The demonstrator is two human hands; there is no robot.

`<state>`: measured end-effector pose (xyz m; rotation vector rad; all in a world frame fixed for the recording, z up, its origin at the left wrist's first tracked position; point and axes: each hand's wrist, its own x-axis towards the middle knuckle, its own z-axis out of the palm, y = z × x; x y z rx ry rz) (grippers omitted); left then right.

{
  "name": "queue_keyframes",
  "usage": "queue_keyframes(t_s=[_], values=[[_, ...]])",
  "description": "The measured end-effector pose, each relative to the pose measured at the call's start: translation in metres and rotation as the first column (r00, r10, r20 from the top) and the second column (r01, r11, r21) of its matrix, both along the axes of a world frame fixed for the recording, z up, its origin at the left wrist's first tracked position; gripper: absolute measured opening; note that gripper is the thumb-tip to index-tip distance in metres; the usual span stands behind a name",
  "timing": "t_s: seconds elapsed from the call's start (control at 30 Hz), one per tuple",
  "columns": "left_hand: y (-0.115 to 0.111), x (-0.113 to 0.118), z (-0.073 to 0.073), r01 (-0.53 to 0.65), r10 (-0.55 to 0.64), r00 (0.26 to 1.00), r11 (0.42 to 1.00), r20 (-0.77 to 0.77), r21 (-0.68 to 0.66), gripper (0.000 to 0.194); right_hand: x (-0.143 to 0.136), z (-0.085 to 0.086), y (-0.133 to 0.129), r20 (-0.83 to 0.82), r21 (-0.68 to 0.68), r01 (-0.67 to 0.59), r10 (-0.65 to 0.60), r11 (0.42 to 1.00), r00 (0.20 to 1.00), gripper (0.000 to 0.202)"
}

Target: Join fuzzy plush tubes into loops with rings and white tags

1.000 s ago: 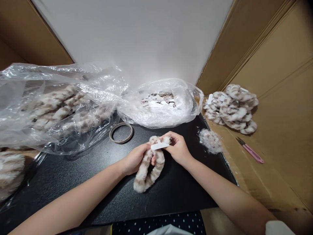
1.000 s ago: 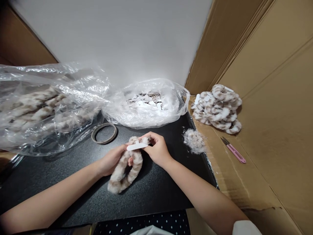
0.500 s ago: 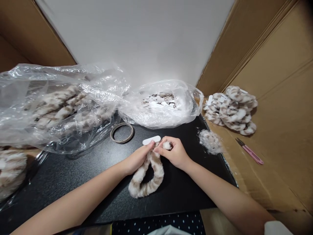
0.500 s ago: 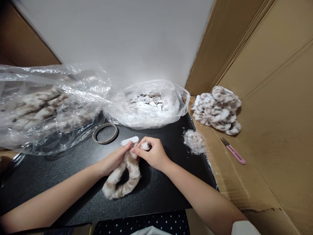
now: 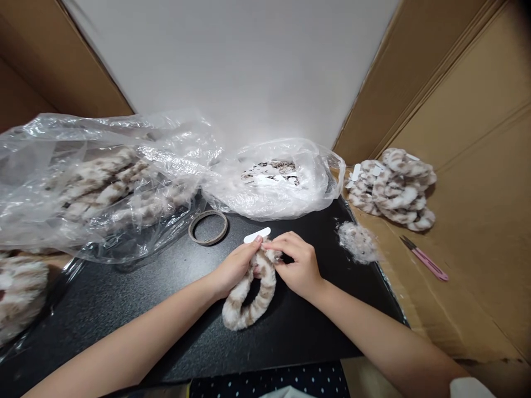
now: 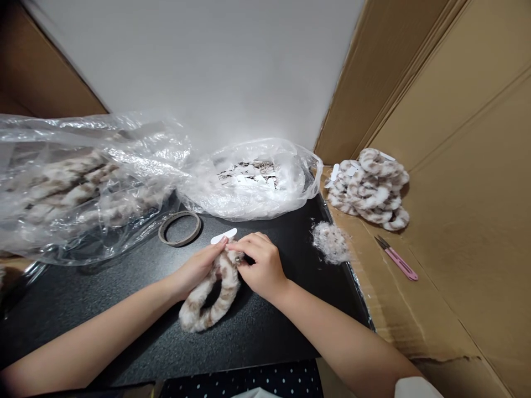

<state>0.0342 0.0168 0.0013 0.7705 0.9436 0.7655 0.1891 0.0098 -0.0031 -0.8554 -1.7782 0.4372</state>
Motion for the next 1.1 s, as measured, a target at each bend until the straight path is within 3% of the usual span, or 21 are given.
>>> queue_keyframes(t_s=[0.1, 0.23, 0.3, 0.4, 0.5, 0.6, 0.73, 0.8, 0.97, 1.1], values=[[0.0, 0.001, 0.002, -0.055, 0.056, 0.998, 0.998, 0.02, -0.042, 0.053, 0.003, 0.001, -0.001, 0.04, -0.017, -0.086, 0.087, 0.996, 0.995, 0.034], [-0.001, 0.002, 0.004, -0.091, 0.091, 0.996, 0.996, -0.01, -0.012, 0.055, 0.003, 0.003, -0.004, -0.022, -0.133, -0.162, 0.16, 0.978, 0.987, 0.029], [-0.002, 0.002, 0.002, -0.103, 0.109, 0.992, 0.99, -0.065, 0.092, 0.054, -0.001, 0.003, -0.007, -0.021, -0.134, -0.103, 0.101, 0.986, 0.995, 0.025], [-0.003, 0.003, -0.003, -0.114, 0.149, 0.98, 0.965, -0.135, 0.236, 0.053, -0.009, 0.001, -0.01, 0.128, -0.032, 0.056, -0.052, 0.998, 0.99, 0.027], [-0.004, 0.006, -0.007, -0.131, 0.188, 0.967, 0.945, -0.171, 0.3, 0.057, -0.011, 0.0, -0.012, 0.306, 0.105, 0.134, -0.16, 0.985, 0.939, 0.024], [-0.006, 0.008, -0.008, -0.095, 0.214, 0.944, 0.907, -0.253, 0.41, 0.054, -0.009, -0.001, -0.012, 0.441, 0.146, 0.16, -0.208, 0.976, 0.873, 0.021], [-0.008, 0.007, -0.005, 0.006, 0.281, 0.888, 0.785, -0.365, 0.619, 0.036, -0.009, 0.001, -0.013, 0.629, 0.032, 0.238, -0.205, 0.971, 0.75, 0.015], [-0.008, 0.005, -0.003, 0.07, 0.264, 0.877, 0.758, -0.402, 0.649, 0.031, -0.011, 0.004, -0.013, 0.699, -0.051, 0.295, -0.177, 0.954, 0.693, 0.012], [-0.001, -0.001, 0.002, 0.119, 0.242, 0.856, 0.767, -0.456, 0.63, 0.028, -0.011, 0.016, -0.009, 0.833, -0.185, 0.369, -0.054, 0.911, 0.551, 0.019], [0.006, -0.011, 0.002, 0.201, 0.172, 0.843, 0.778, -0.509, 0.595, 0.044, 0.0, 0.023, 0.001, 0.842, -0.275, 0.288, 0.085, 0.918, 0.534, 0.02]])
